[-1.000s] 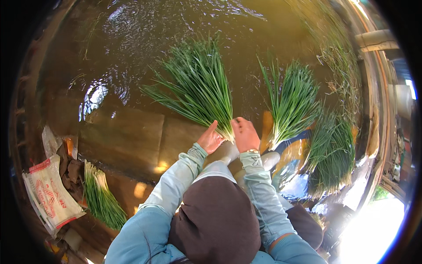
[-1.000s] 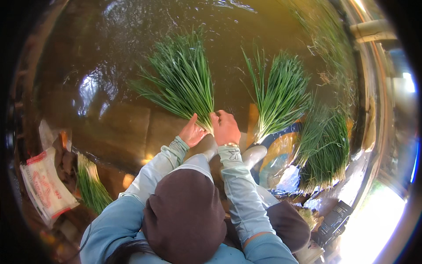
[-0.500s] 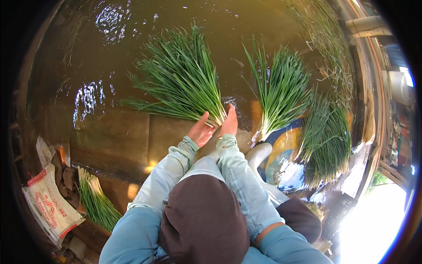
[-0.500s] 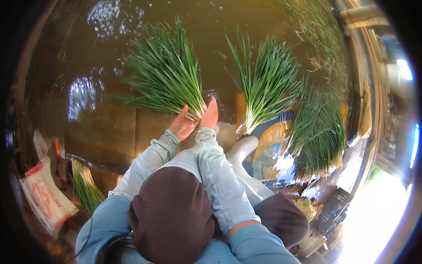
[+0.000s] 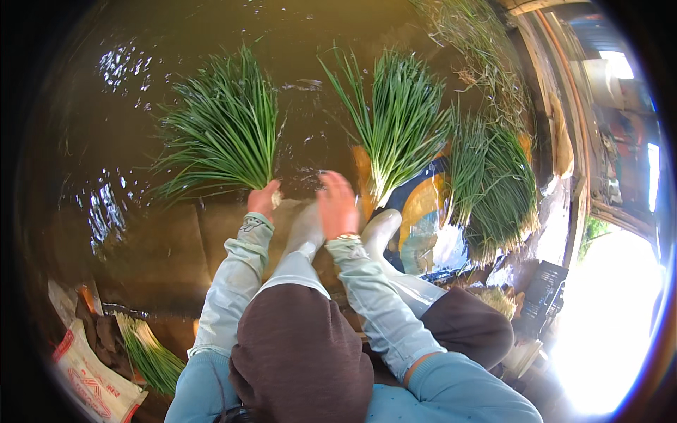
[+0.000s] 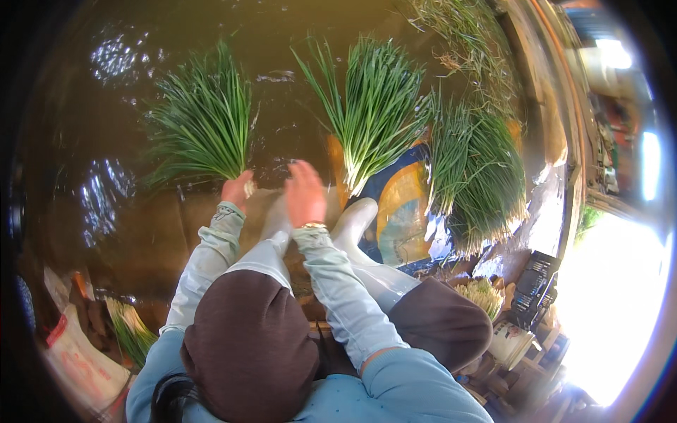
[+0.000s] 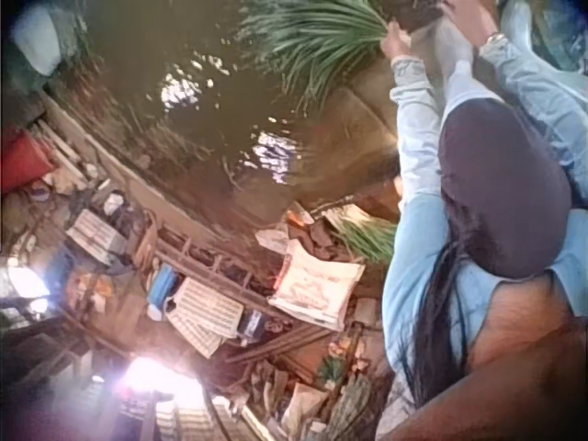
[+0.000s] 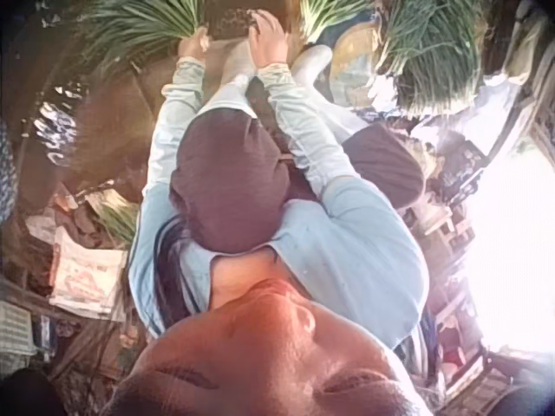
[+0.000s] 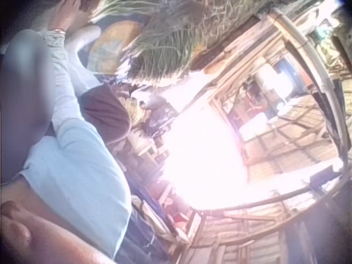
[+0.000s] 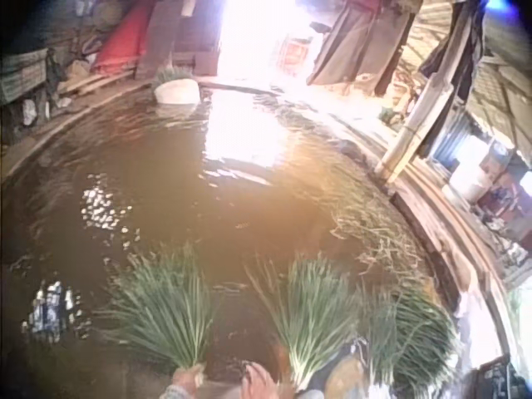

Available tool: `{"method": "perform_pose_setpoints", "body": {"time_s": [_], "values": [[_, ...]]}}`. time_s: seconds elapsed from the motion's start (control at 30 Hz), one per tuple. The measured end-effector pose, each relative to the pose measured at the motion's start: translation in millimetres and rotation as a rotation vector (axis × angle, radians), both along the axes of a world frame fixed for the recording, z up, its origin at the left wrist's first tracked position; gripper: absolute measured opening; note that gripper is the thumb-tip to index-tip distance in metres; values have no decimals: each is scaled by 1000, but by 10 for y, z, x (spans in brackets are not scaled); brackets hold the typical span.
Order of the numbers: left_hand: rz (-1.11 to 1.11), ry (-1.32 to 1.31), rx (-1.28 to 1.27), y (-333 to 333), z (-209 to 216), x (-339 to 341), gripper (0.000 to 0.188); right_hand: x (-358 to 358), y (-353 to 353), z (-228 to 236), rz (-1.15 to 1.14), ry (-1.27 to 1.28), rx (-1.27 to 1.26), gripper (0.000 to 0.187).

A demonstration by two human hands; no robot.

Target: The person washes bundles of green onions in a large water-filled container. They repeatedly submerge, agitate, and lift the onions, then place them on a nearby surface. The process continues with multiple batches throughout the clip.

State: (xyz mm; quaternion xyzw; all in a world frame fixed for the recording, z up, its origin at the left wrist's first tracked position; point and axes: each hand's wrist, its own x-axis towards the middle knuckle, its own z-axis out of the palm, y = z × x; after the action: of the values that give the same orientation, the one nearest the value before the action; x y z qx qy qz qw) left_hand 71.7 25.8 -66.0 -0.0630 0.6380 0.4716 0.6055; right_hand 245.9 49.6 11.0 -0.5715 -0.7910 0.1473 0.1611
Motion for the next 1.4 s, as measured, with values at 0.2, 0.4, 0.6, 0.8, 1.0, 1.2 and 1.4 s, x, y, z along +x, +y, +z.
{"method": "perform_pose_setpoints", "body": {"time_s": [0.2, 0.4, 0.6, 0.8, 1.0, 1.2, 1.4], "values": [[202, -647, 360, 80, 421, 12, 16, 787, 420, 253, -294, 37, 126, 28], [185, -825, 552, 204, 778, 220, 17, 671, 778, -32, -312, -466, 122, 34], [124, -760, 465, 135, 680, 252, 18, 843, 862, -20, -311, -397, 5, 26], [37, -721, 453, 110, 755, 383, 18, 420, 747, 452, -410, -192, -232, 26], [-75, -686, 312, 55, 778, 415, 17, -88, 103, 573, -155, -43, -372, 37], [-50, -715, 317, 20, 720, 441, 25, 972, 54, 12, -622, 358, -84, 46], [-29, -858, 437, 176, 852, 484, 38, 1968, 489, -565, -775, 850, -607, 49]]}}
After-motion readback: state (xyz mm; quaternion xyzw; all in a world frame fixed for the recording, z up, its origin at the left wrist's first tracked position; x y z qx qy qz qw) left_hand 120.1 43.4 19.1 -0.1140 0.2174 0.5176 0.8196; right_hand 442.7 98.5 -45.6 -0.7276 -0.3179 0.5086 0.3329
